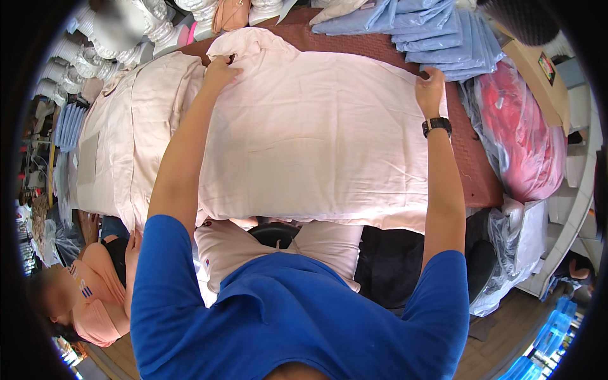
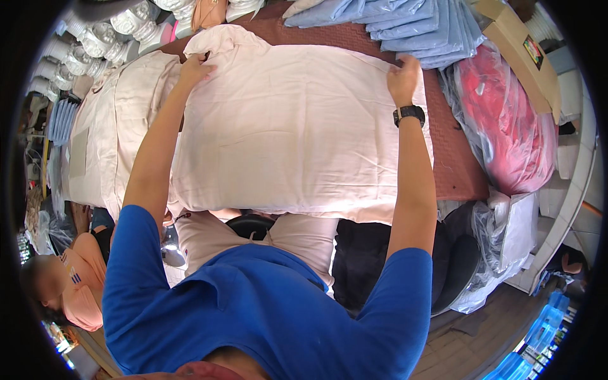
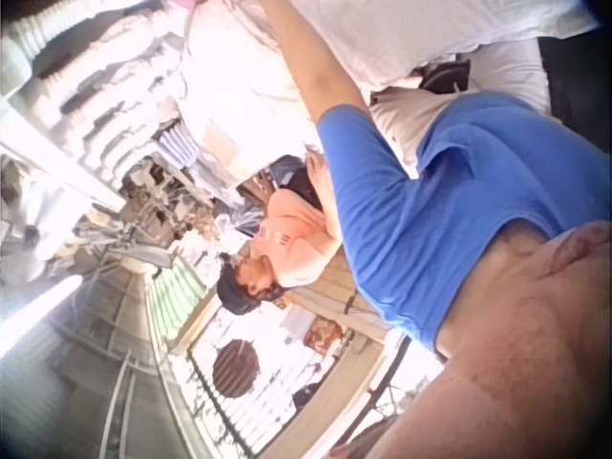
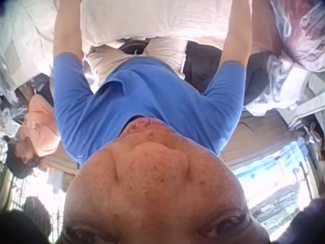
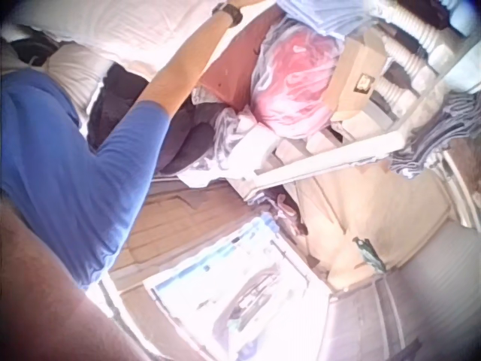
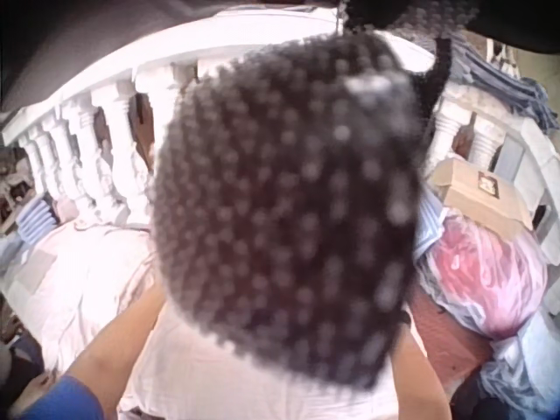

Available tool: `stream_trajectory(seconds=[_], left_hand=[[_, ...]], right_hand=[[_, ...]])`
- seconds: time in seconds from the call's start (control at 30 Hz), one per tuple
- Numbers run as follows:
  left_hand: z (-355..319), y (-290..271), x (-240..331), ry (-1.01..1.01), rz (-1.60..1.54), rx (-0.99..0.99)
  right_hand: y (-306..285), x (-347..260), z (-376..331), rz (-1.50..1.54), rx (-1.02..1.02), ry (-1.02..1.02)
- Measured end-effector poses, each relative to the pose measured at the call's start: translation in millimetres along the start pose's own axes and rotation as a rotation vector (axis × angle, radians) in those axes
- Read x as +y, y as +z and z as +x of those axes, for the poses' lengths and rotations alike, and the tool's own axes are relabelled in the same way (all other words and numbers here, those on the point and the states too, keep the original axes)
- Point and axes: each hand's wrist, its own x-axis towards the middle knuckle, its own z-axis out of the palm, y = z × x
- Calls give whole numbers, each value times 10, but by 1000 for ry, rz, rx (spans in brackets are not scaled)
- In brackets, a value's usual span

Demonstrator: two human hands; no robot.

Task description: The person packages clothing items by folding them, placing them into plastic bags, sealing the bags, and organizing the sealed packages into stacks on a table.

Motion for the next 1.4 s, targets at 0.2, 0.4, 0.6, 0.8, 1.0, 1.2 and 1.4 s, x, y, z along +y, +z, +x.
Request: stream_trajectory(seconds=[0.2,0.4,0.6,0.8,1.0,1.2,1.4], left_hand=[[151,45,200,83,173,-5],[276,253,254,-10,-256,98],[523,364,46,112,-255,257],[91,376,53,315,-116,247],[-1072,-566,122,429,-126,150],[-2580,-1059,-95,283,-77,168],[-4063,-1250,-486,-342,-102,-210]], right_hand=[[251,61,73,-148,-181,-93],[347,238,258,-280,-77,-9],[468,188,464,-230,-33,-24],[427,-30,41,-246,-9,-178],[-415,132,-820,-570,-199,-253],[-1216,335,-1214,-588,-150,-78],[-2083,111,-2490,-886,-134,439]])
